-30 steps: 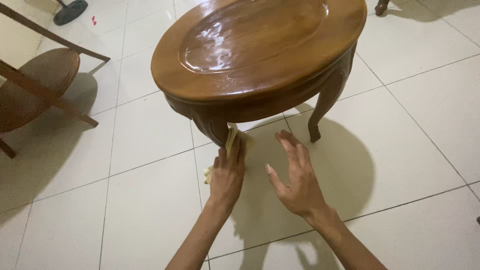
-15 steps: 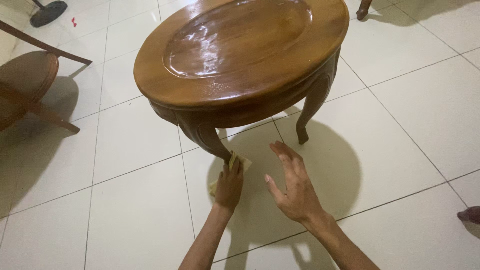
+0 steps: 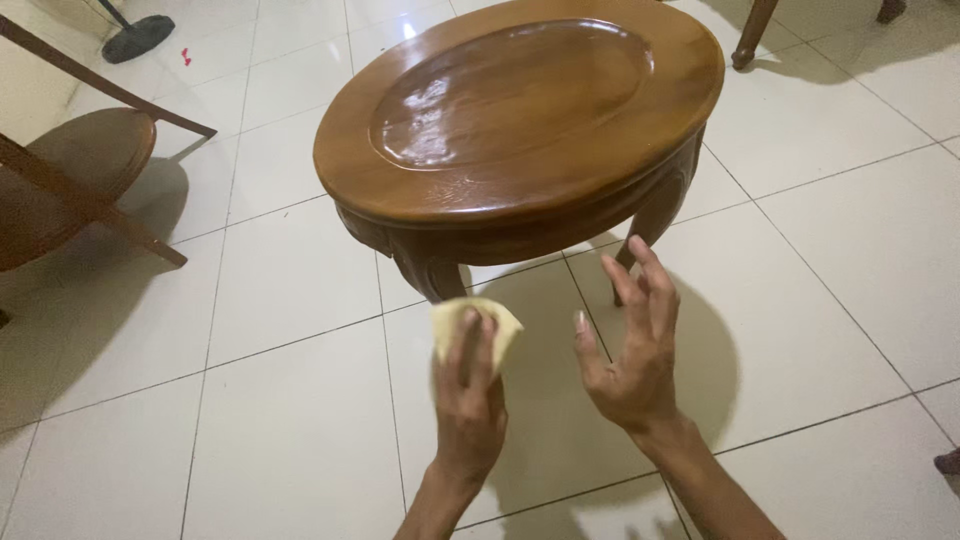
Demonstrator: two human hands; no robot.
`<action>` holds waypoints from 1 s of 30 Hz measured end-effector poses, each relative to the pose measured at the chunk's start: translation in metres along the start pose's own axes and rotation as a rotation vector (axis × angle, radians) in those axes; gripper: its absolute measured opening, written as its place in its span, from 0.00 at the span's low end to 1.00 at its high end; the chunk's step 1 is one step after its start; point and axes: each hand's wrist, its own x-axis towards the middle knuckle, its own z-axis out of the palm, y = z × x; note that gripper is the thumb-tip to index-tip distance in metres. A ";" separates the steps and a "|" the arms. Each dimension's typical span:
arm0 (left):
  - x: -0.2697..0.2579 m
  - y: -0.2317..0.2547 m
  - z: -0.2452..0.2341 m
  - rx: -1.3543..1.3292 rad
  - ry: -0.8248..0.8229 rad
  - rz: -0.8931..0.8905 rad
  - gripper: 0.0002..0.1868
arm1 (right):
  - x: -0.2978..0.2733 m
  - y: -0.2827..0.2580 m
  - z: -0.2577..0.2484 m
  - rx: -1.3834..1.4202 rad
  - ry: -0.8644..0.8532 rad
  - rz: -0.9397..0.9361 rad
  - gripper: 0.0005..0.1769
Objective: The person sprays a cleaning solution onto a small oval wooden table and wipes the surface and sides using a cloth.
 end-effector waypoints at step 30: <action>0.054 0.030 0.022 0.211 -0.005 0.231 0.33 | 0.088 0.011 -0.026 0.000 -0.161 -0.086 0.42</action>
